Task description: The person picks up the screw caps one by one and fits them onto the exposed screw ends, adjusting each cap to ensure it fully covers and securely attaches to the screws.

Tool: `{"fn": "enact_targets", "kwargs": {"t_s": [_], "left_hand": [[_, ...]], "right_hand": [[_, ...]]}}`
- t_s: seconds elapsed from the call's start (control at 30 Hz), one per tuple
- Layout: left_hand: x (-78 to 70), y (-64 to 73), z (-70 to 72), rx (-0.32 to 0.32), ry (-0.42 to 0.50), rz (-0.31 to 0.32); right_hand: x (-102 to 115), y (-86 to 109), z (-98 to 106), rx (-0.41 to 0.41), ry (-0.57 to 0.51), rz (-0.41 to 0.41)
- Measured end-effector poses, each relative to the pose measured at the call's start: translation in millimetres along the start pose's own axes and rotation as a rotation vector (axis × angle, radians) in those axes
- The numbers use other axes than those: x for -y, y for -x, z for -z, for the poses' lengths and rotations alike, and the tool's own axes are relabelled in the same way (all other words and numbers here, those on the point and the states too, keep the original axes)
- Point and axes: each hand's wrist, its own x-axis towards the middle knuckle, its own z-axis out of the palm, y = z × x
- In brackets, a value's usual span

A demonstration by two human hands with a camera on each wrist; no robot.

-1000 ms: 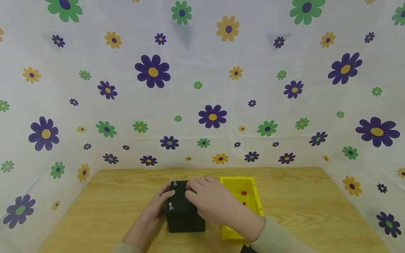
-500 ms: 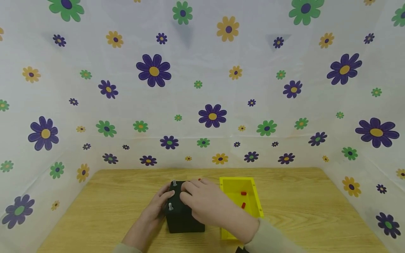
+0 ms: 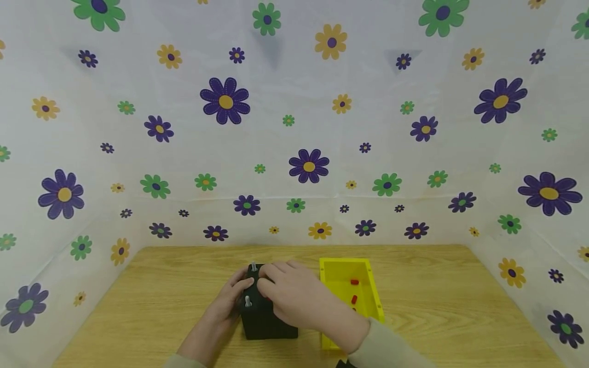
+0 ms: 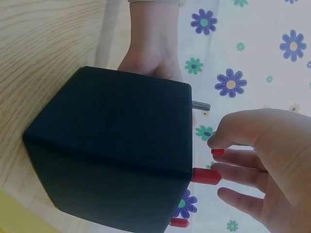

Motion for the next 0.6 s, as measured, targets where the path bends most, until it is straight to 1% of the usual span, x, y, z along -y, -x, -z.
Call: {"fn": "enact_targets", "kwargs": {"t_s": [0.1, 0.23, 0.37, 0.6], "left_hand": [[0.0, -0.1, 0.9, 0.019, -0.006, 0.0], [-0.7, -1.1, 1.9, 0.033, -0.003, -0.008], [-1.5, -2.3, 2.4, 0.025, 0.002, -0.017], [-3.1, -3.7, 2.9, 0.019, -0.012, -0.026]], "right_hand": [[0, -1.9, -1, -0.008, -0.009, 0.0], [-1, -6.1, -1, 0.011, -0.018, -0.008], [-1, -9.9, 0, 0.018, -0.017, -0.011], [0, -16.2, -1, -0.013, -0.013, 0.002]]}}
